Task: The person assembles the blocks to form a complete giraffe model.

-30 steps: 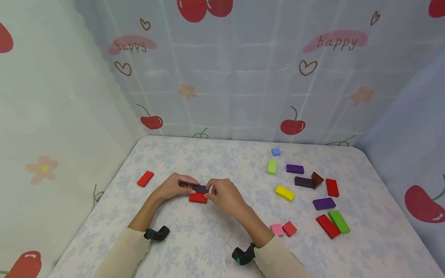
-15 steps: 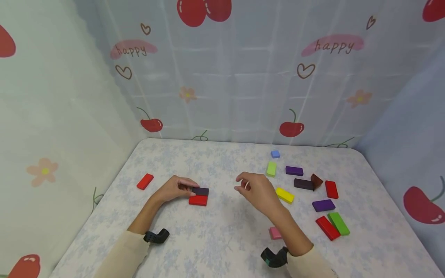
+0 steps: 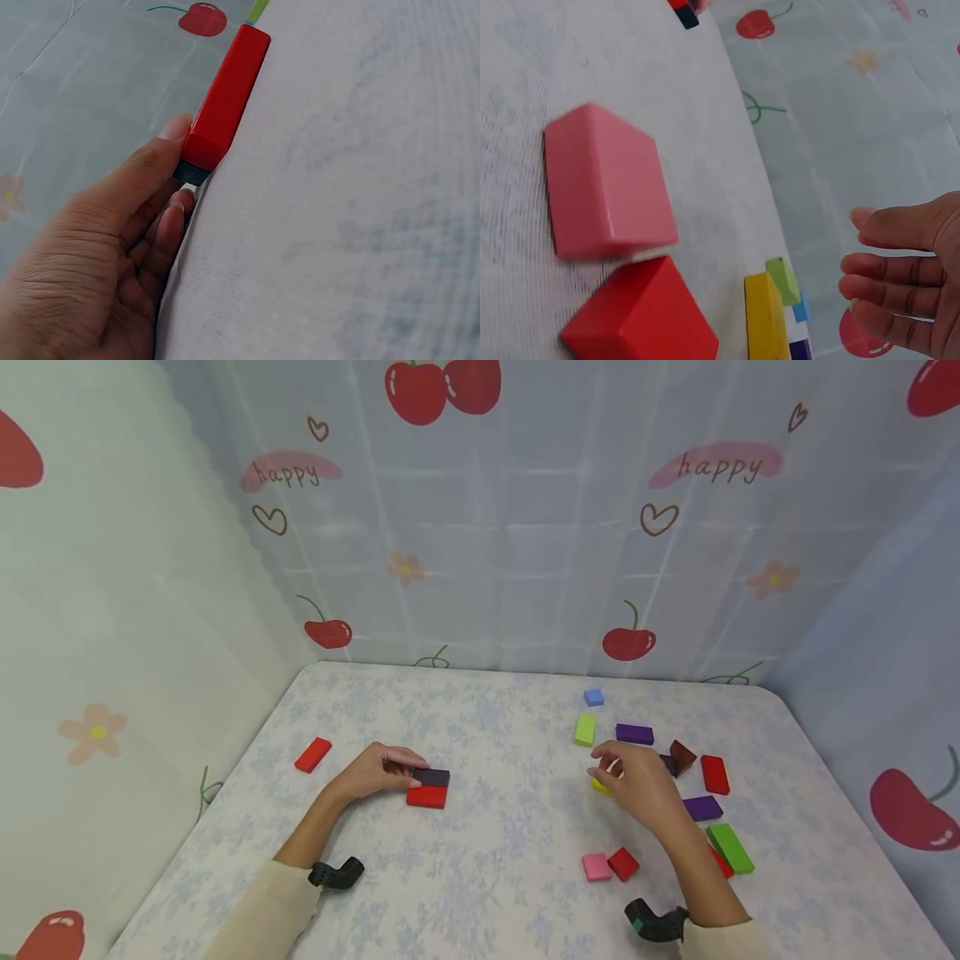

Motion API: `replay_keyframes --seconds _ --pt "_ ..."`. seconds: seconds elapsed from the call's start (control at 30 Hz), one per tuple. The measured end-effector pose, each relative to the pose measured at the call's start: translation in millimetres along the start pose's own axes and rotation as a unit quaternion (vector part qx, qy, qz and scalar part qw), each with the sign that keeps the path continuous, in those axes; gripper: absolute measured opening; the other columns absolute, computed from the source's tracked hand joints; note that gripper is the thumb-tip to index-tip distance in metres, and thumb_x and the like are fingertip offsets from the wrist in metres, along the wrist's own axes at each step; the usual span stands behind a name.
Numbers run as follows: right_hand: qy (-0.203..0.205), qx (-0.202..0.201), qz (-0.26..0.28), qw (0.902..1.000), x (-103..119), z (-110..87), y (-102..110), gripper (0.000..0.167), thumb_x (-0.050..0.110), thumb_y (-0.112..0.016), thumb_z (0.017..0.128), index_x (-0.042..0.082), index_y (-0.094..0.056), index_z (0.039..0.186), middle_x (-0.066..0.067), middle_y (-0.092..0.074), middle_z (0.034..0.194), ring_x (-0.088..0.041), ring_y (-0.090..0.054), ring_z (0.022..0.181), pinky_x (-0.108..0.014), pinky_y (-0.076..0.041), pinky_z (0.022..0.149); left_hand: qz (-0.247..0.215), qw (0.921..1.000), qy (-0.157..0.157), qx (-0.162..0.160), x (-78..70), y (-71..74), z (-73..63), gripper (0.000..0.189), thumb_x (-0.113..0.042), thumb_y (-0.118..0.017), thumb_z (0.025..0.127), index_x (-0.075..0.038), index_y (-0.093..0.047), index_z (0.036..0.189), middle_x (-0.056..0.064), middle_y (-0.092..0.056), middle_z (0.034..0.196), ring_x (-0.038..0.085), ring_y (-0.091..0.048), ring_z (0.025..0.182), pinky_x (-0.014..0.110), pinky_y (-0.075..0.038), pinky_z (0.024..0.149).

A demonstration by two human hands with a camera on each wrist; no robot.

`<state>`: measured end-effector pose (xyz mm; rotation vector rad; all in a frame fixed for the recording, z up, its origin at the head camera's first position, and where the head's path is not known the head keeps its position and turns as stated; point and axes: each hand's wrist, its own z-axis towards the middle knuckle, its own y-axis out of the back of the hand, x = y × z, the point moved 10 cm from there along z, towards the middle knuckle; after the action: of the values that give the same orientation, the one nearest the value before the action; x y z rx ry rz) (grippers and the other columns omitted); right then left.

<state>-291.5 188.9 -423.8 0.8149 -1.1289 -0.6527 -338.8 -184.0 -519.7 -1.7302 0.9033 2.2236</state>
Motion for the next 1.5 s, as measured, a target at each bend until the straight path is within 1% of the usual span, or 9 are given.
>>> replay_keyframes --seconds 0.2,0.4,0.53,0.63,0.87,1.0,1.13,1.3,1.5 --pt "-0.052 0.034 -0.032 0.9975 -32.4 -0.7 -4.4 0.020 0.013 -0.081 0.087 0.004 -0.073 0.102 -0.004 -0.069 0.087 -0.021 -0.060 0.078 -0.026 -0.053 0.061 0.003 1.0000 0.002 0.001 1.5 -1.6 0.2 0.033 -0.012 -0.086 0.082 -0.009 -0.079 0.114 0.008 -0.074 0.109 0.015 -0.062 0.075 0.025 -0.052 0.067" --pt "-0.099 0.095 -0.046 0.9895 -55.1 -3.5 -14.4 0.018 0.016 -0.084 0.084 0.008 -0.073 0.096 -0.004 -0.067 0.087 -0.021 -0.058 0.078 -0.034 -0.054 0.063 0.003 1.0000 0.007 -0.001 2.7 -0.8 1.1 0.032 -0.008 -0.085 0.082 -0.009 -0.079 0.114 0.009 -0.074 0.110 0.015 -0.062 0.075 0.025 -0.052 0.067" --pt "-0.104 0.127 -0.056 0.9849 -61.6 -4.3 -23.8 0.018 0.014 -0.085 0.082 0.010 -0.072 0.094 -0.004 -0.067 0.087 -0.021 -0.058 0.079 -0.037 -0.056 0.067 0.004 0.9999 0.011 -0.001 2.3 0.4 0.8 0.033 -0.007 -0.085 0.082 -0.010 -0.079 0.114 0.008 -0.073 0.111 0.015 -0.062 0.076 0.025 -0.053 0.068" --pt "-0.098 0.134 -0.058 0.9844 -63.4 -3.8 -27.6 0.020 0.012 -0.086 0.080 0.009 -0.071 0.093 -0.004 -0.067 0.088 -0.021 -0.058 0.079 -0.039 -0.056 0.070 0.005 0.9999 0.010 -0.002 1.3 1.2 0.7 0.033 -0.006 -0.085 0.082 -0.010 -0.079 0.114 0.009 -0.073 0.111 0.015 -0.062 0.076 0.025 -0.053 0.068" --pt "-0.083 0.121 -0.058 0.9874 -61.4 -2.0 -26.4 0.022 0.009 -0.087 0.078 0.008 -0.070 0.091 -0.005 -0.068 0.088 -0.021 -0.058 0.078 -0.042 -0.058 0.072 0.002 1.0000 0.004 0.003 -0.5 0.4 0.7 0.033 -0.007 -0.085 0.082 -0.009 -0.079 0.115 0.009 -0.073 0.112 0.016 -0.062 0.077 0.025 -0.053 0.068" --pt "-0.073 0.111 -0.055 0.9896 -57.4 -2.5 -25.8 0.020 0.006 -0.086 0.079 0.008 -0.070 0.092 -0.007 -0.070 0.092 -0.022 -0.061 0.080 -0.043 -0.059 0.075 0.004 1.0000 0.008 0.003 0.9 0.1 1.2 0.033 -0.008 -0.085 0.083 -0.010 -0.079 0.115 0.008 -0.073 0.112 0.016 -0.062 0.077 0.025 -0.052 0.068" --pt "-0.067 0.103 -0.047 0.9913 -52.3 -2.9 -26.3 0.019 0.005 -0.084 0.081 0.008 -0.072 0.095 -0.009 -0.071 0.096 -0.023 -0.063 0.082 -0.041 -0.059 0.074 0.006 0.9999 0.010 0.002 3.4 0.1 1.5 0.033 -0.008 -0.085 0.083 -0.011 -0.079 0.115 0.007 -0.074 0.112 0.016 -0.062 0.077 0.025 -0.052 0.068" --pt "-0.061 0.100 -0.038 0.9924 -40.9 -2.4 -25.5 0.021 0.005 -0.082 0.083 0.007 -0.072 0.101 -0.010 -0.071 0.101 -0.022 -0.064 0.084 -0.036 -0.060 0.071 0.004 0.9999 0.011 0.001 3.5 -0.2 1.3 0.032 -0.008 -0.085 0.083 -0.010 -0.079 0.115 0.006 -0.074 0.111 0.015 -0.062 0.077 0.025 -0.052 0.068" --pt "-0.051 0.102 -0.032 0.9929 -18.8 -3.5 -25.4 0.029 0.004 -0.082 0.083 0.006 -0.071 0.110 -0.012 -0.071 0.105 -0.024 -0.065 0.086 -0.039 -0.060 0.075 0.001 0.9999 0.010 0.001 1.1 -0.2 0.6 0.033 -0.007 -0.084 0.083 -0.009 -0.079 0.115 0.008 -0.074 0.111 0.016 -0.062 0.077 0.025 -0.052 0.069"
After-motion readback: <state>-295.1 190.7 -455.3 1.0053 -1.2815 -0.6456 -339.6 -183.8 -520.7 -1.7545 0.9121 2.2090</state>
